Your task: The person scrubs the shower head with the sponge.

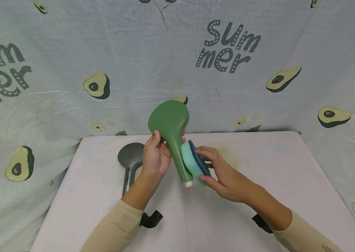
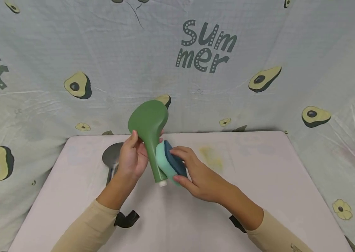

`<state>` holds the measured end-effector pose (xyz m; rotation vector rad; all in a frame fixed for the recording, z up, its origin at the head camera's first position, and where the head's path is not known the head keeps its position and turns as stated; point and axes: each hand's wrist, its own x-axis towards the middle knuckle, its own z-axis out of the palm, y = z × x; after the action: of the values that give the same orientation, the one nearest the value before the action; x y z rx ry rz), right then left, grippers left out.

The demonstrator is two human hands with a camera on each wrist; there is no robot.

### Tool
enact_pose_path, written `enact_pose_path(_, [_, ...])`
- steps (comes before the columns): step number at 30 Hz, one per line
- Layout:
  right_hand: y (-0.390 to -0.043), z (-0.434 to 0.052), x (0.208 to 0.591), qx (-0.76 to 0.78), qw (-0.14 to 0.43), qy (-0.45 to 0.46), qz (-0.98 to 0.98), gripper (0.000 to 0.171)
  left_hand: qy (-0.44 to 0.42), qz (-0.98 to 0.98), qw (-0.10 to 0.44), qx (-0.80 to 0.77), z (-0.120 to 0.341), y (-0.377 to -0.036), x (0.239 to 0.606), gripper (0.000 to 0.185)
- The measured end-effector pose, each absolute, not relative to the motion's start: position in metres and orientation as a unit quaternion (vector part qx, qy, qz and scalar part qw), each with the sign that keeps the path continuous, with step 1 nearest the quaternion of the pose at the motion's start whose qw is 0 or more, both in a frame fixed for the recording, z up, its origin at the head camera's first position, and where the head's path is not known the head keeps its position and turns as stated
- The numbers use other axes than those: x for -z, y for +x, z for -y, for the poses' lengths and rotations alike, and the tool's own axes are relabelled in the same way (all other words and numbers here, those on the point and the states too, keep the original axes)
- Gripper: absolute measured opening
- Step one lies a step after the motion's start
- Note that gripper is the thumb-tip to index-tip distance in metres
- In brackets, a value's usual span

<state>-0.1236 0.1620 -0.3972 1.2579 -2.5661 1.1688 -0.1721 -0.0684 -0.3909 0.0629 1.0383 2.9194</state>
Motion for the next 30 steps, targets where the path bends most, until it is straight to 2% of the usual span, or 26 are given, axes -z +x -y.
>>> enact_pose_path(5, [-0.143,-0.149,0.388,-0.326,0.122,0.390,0.852,0.069,0.000,-0.335,0.018,-0.942,0.064,-0.171,0.389,0.036])
enact_pose_path(8, [-0.149,-0.145,0.381,-0.308,0.155,0.369,0.863,0.069,0.004,-0.345,0.020,-0.938,0.063,-0.170,0.388,0.033])
enact_pose_path(10, [-0.150,-0.145,0.378,-0.301,0.151,0.363,0.869,0.069,0.009,-0.351,0.020,-0.936,0.063,-0.171,0.387,0.034])
enact_pose_path(14, [-0.144,-0.151,0.376,-0.286,0.109,0.384,0.871,0.065,0.008,-0.357,0.008,-0.934,0.065,-0.172,0.387,0.037])
enact_pose_path(20, [-0.124,-0.169,0.390,-0.278,0.067,0.446,0.848,0.059,0.003,-0.361,-0.005,-0.933,0.074,-0.176,0.389,0.048])
enact_pose_path(24, [-0.113,-0.181,0.402,-0.287,0.050,0.463,0.837,0.062,-0.008,-0.369,-0.017,-0.929,0.076,-0.177,0.389,0.047])
enact_pose_path(27, [-0.112,-0.186,0.406,-0.267,0.074,0.471,0.837,0.054,-0.015,-0.395,-0.027,-0.918,0.076,-0.178,0.388,0.044])
enact_pose_path(30, [-0.116,-0.181,0.404,-0.214,0.142,0.495,0.830,0.044,-0.020,-0.428,-0.035,-0.903,0.074,-0.178,0.386,0.040])
